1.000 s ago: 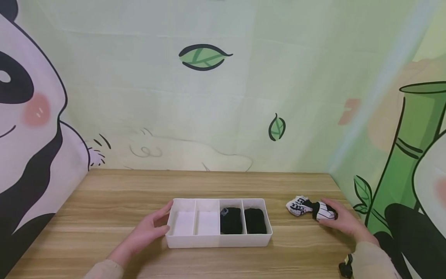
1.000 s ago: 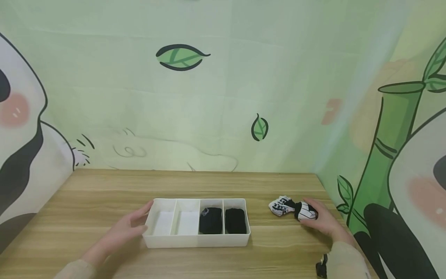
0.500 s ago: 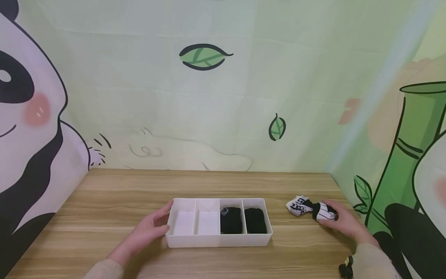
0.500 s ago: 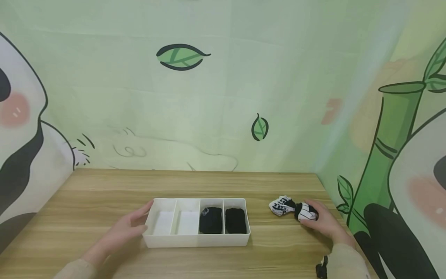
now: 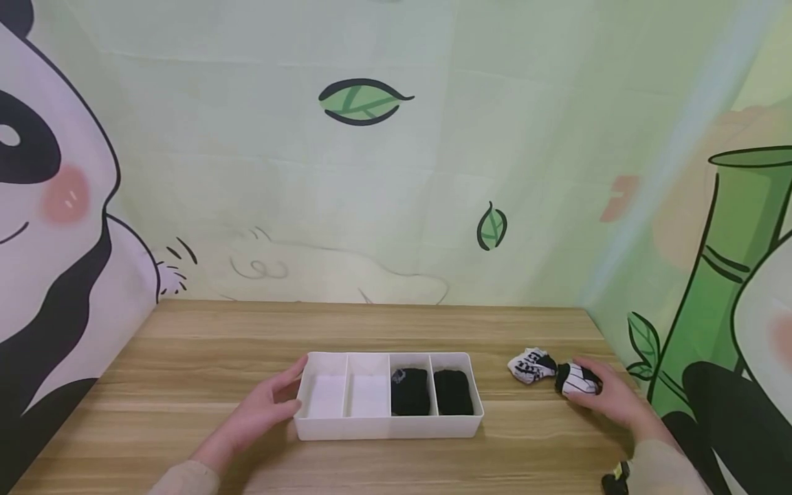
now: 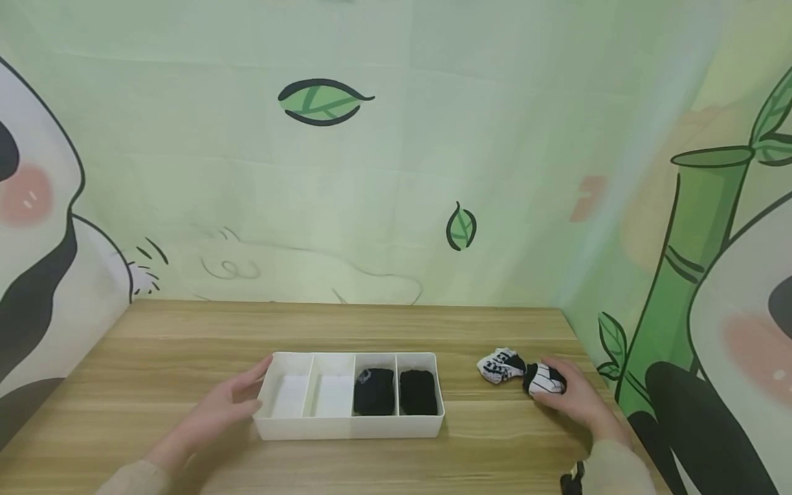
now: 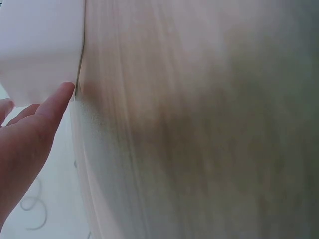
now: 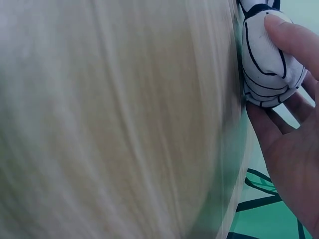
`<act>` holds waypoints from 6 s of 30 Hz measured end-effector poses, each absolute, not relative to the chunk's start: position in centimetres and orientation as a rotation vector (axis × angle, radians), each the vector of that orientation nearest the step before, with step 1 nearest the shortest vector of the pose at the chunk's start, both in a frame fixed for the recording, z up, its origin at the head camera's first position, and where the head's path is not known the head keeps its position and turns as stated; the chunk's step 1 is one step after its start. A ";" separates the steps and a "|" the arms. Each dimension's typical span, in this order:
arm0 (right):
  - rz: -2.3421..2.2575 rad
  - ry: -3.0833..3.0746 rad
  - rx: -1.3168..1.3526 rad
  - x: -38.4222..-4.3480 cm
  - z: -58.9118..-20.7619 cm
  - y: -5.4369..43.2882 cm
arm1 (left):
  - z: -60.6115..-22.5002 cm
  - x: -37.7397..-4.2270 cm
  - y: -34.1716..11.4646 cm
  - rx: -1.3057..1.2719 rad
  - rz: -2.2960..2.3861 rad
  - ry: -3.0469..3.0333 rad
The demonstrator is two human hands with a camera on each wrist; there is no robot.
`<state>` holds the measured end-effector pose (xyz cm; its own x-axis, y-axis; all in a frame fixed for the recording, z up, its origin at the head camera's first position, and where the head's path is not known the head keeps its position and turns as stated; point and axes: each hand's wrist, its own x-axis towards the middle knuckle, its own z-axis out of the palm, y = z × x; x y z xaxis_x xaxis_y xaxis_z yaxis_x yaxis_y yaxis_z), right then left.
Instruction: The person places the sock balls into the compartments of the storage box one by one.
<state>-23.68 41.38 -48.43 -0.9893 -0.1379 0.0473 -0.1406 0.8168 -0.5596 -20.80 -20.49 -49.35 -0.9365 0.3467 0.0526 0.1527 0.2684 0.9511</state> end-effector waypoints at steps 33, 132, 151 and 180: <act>0.914 -2.737 0.451 -22.9 -47.2 38.4 | -49.3 -20.7 -20.4 0.465 1.752 2.371; 1.065 -2.493 1.110 -22.8 -44.6 15.4 | -48.8 -20.6 -20.4 0.442 1.738 2.374; 1.072 -2.485 1.064 -22.4 -45.6 11.4 | -48.9 -20.6 -20.3 0.458 1.751 2.374; 0.899 -2.647 0.953 -22.4 -45.9 8.3 | -48.6 -20.6 -20.3 0.434 1.735 2.376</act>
